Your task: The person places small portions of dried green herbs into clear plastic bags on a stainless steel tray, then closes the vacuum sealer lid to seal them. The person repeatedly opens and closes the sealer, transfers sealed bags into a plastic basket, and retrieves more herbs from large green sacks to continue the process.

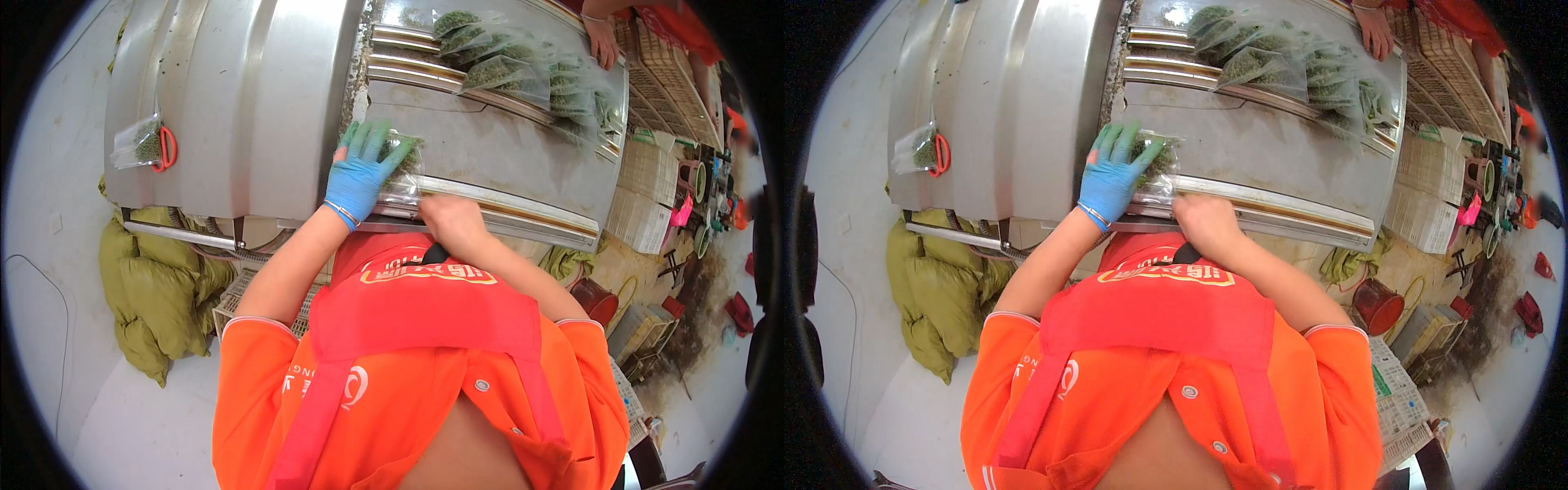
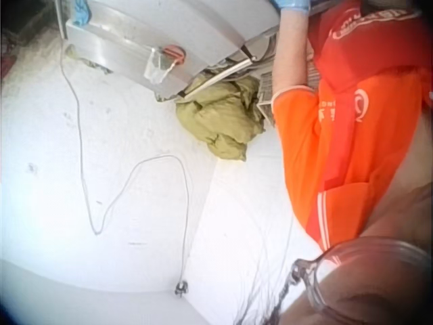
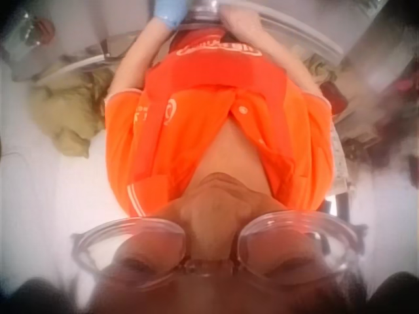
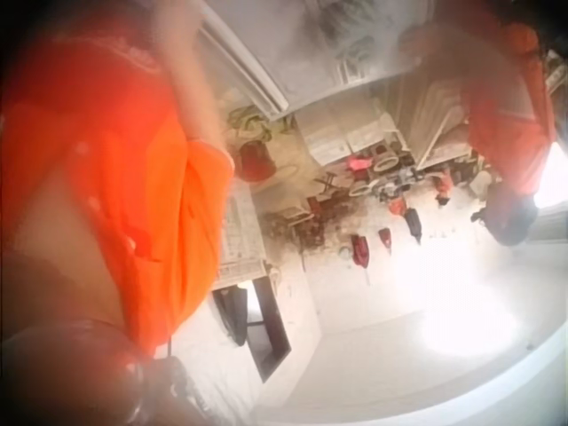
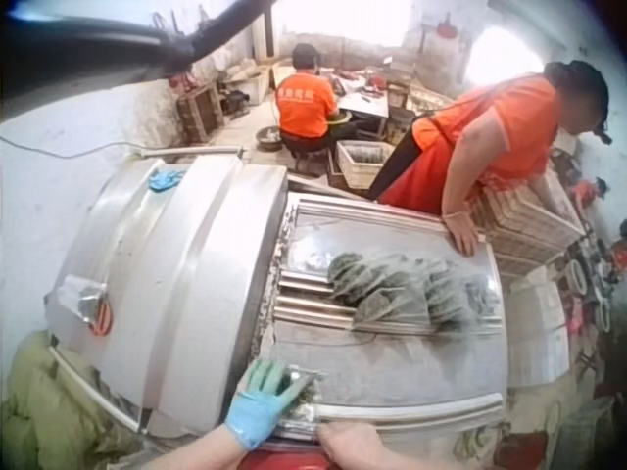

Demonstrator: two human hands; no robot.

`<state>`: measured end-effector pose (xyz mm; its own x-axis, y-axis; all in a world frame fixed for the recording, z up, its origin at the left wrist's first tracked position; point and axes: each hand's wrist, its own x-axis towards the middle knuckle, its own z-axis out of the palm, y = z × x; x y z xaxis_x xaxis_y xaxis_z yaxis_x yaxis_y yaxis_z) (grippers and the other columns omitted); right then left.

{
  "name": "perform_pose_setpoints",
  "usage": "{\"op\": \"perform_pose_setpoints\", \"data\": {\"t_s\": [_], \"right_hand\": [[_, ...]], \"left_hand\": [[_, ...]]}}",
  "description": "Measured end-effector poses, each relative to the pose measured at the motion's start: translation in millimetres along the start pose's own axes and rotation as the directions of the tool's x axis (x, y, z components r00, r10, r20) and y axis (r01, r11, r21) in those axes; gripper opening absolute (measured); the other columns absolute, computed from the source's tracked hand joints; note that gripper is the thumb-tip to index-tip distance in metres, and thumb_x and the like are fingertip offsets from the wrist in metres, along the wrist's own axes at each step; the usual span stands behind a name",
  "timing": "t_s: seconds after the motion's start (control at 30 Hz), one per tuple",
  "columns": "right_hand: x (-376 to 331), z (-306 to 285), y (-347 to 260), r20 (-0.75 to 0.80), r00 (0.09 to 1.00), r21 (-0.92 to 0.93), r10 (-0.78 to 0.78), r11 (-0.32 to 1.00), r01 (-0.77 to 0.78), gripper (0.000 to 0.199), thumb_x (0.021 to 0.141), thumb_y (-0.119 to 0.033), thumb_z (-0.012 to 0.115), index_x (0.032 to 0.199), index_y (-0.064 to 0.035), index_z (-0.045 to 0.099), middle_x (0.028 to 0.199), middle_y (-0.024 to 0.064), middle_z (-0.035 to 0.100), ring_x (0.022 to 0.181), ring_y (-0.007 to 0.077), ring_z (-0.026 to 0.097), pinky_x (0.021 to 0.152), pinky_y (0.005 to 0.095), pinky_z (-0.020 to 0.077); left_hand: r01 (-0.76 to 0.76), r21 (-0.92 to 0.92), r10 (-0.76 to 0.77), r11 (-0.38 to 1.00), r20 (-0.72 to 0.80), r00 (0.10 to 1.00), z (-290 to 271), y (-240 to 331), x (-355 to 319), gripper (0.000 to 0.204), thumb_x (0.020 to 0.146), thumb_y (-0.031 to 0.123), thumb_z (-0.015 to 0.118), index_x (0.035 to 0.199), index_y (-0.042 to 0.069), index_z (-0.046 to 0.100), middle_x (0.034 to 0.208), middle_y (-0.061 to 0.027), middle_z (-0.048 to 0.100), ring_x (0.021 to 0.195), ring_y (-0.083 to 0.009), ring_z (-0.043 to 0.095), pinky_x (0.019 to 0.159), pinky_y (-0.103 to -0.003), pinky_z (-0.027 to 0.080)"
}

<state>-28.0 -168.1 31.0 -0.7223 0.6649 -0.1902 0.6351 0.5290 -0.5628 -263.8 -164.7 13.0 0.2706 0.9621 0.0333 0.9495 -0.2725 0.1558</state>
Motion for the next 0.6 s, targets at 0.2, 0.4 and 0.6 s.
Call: {"op": "perform_pose_setpoints", "data": {"t_s": [0.2, 0.4, 0.6], "right_hand": [[-23.6, 15.3, 6.9, 0.116, 0.993, -0.077, 0.024, 0.997, -0.015, 0.007, 0.08, -0.012, 0.062, 0.082, -0.0059, 0.064, 0.081, 0.0113, 0.066, 0.08, 0.0303, 0.068, 0.066, 0.0426, 0.056], [6.3, -10.9, 29.2, -0.231, 0.973, 0.013, -0.007, 1.0, 0.011, 0.014, 0.08, -0.015, 0.073, 0.089, -0.0088, 0.063, 0.084, 0.0081, 0.063, 0.081, 0.0315, 0.061, 0.07, 0.0437, 0.0484], [3.6, 3.2, 40.4, -0.353, 0.935, -0.01, -0.031, 1.0, 0.03, 0.019, 0.082, -0.012, 0.072, 0.1, -0.009, 0.069, 0.094, 0.0083, 0.064, 0.092, 0.0284, 0.061, 0.079, 0.0412, 0.0484]], "left_hand": [[-0.11, 0.01, 0.109, 0.994, 0.032, 0.993, 2.6, -1.1, 0.2, 0.063, 0.082, 0.017, 0.064, 0.142, 0.03, 0.054, 0.144, -0.0086, 0.052, 0.133, -0.0314, 0.047, 0.116, -0.059, 0.027], [-0.092, -0.001, 0.092, 0.996, -0.003, 0.996, -0.7, -0.1, 4.6, 0.058, 0.083, 0.02, 0.065, 0.14, 0.031, 0.056, 0.139, -0.0074, 0.055, 0.129, -0.0311, 0.05, 0.115, -0.059, 0.028], [-0.125, -0.017, 0.122, 0.992, -0.121, 0.985, 13.8, 19.7, -31.7, 0.056, 0.079, 0.017, 0.069, 0.135, 0.025, 0.062, 0.136, -0.0105, 0.051, 0.125, -0.0325, 0.048, 0.105, -0.05, 0.039]]}}
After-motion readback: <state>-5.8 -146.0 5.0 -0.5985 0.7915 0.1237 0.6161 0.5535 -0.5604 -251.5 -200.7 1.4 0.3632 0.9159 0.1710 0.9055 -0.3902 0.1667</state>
